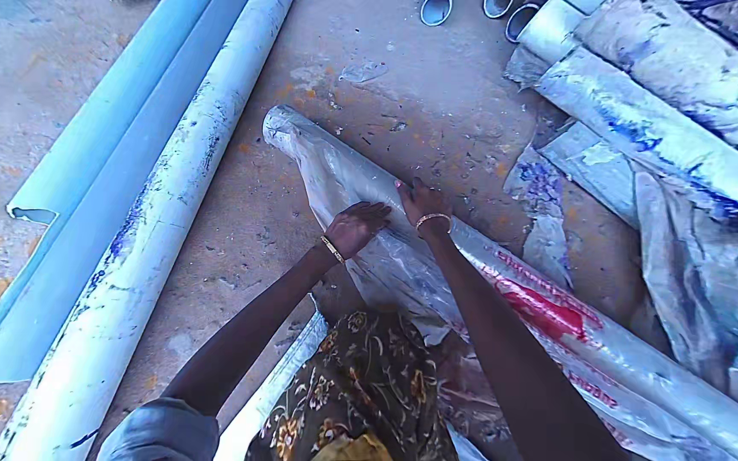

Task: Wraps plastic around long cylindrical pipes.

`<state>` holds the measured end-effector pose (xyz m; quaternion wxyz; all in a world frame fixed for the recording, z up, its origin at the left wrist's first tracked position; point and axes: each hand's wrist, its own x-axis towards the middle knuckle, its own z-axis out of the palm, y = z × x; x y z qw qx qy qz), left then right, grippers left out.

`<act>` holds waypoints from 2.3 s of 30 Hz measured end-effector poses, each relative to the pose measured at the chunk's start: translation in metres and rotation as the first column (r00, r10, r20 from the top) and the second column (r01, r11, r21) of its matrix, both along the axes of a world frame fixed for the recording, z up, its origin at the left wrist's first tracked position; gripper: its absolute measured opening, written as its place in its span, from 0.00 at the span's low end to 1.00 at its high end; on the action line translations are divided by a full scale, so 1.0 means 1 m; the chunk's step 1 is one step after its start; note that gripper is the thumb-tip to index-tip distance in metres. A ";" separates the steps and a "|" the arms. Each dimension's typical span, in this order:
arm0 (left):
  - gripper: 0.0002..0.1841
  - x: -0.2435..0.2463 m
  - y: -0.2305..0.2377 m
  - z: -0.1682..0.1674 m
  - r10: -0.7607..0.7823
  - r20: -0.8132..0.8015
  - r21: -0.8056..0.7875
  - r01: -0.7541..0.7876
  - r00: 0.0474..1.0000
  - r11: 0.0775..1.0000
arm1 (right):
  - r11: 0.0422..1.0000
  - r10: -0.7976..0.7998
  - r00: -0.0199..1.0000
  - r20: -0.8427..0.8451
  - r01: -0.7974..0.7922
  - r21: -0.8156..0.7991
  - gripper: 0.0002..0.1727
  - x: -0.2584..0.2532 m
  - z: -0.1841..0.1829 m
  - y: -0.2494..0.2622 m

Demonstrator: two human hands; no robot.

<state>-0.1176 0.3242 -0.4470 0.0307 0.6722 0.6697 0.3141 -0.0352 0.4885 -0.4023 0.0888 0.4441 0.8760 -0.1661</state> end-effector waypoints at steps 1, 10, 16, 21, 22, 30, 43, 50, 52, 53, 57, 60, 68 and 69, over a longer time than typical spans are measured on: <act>0.14 0.005 -0.007 -0.005 0.037 -0.007 0.037 -0.036 0.999 0.999 | 1.000 -0.019 1.000 0.012 0.019 0.021 0.39 -0.001 -0.001 -0.001; 0.14 0.104 -0.102 -0.060 0.320 0.196 0.044 -0.335 0.927 0.941 | 0.984 -0.172 0.983 0.058 0.169 0.047 0.46 -0.014 0.002 0.042; 0.15 0.082 -0.097 -0.035 0.201 0.220 -0.128 -0.175 0.955 0.976 | 0.994 -0.091 0.983 -0.161 0.099 0.042 0.37 -0.002 0.000 0.054; 0.16 0.073 -0.100 0.017 0.178 0.068 -0.131 -0.168 0.982 0.977 | 0.975 0.196 0.921 -0.336 -0.146 0.170 0.35 0.100 0.015 0.032; 0.18 0.072 -0.098 0.025 0.179 0.079 -0.160 -0.165 0.981 0.973 | 0.944 0.294 0.877 -0.380 -0.204 0.259 0.36 0.129 0.018 0.018; 0.23 0.069 -0.090 0.038 0.164 0.081 -0.223 -0.143 0.983 0.964 | 0.929 0.289 0.948 -0.135 -0.243 0.280 0.51 0.325 0.003 -0.103; 0.41 0.024 -0.038 0.180 -0.063 0.111 -0.884 0.128 0.992 0.450 | 0.979 -0.179 0.957 0.227 0.197 -0.056 0.19 0.287 0.097 -0.089; 0.26 0.183 0.115 0.143 -0.310 0.056 -0.587 0.283 0.949 0.759 | 0.991 -0.114 0.993 0.022 0.112 0.078 0.17 0.316 0.042 -0.137; 0.31 0.231 0.137 0.097 -0.325 0.060 -0.737 0.261 0.944 0.623 | 0.974 -0.128 0.989 -0.076 0.140 0.181 0.17 0.323 0.024 -0.144; 0.35 0.251 0.143 0.083 -0.283 0.027 -0.797 0.191 0.959 0.573 | 0.955 -0.131 0.985 -0.113 0.156 0.251 0.16 0.324 0.016 -0.146; 0.37 0.278 0.161 0.055 -0.162 -0.121 -0.744 0.018 0.979 0.668 | 0.916 -0.152 0.976 -0.156 0.198 0.348 0.12 0.315 0.009 -0.144; 0.36 0.274 0.187 0.055 -0.170 -0.138 -0.707 0.023 0.976 0.707 | 0.964 -0.201 0.971 -0.126 0.219 0.153 0.15 0.314 0.041 -0.121; 0.41 0.260 0.246 0.058 -0.091 -0.190 -0.707 -0.072 0.978 0.704 | 0.904 -0.152 0.954 -0.259 0.240 0.353 0.12 0.343 0.006 -0.160; 0.40 0.260 0.245 0.060 -0.095 -0.186 -0.700 -0.064 0.978 0.711 | 0.914 -0.163 0.952 -0.259 0.244 0.324 0.14 0.345 -0.001 -0.163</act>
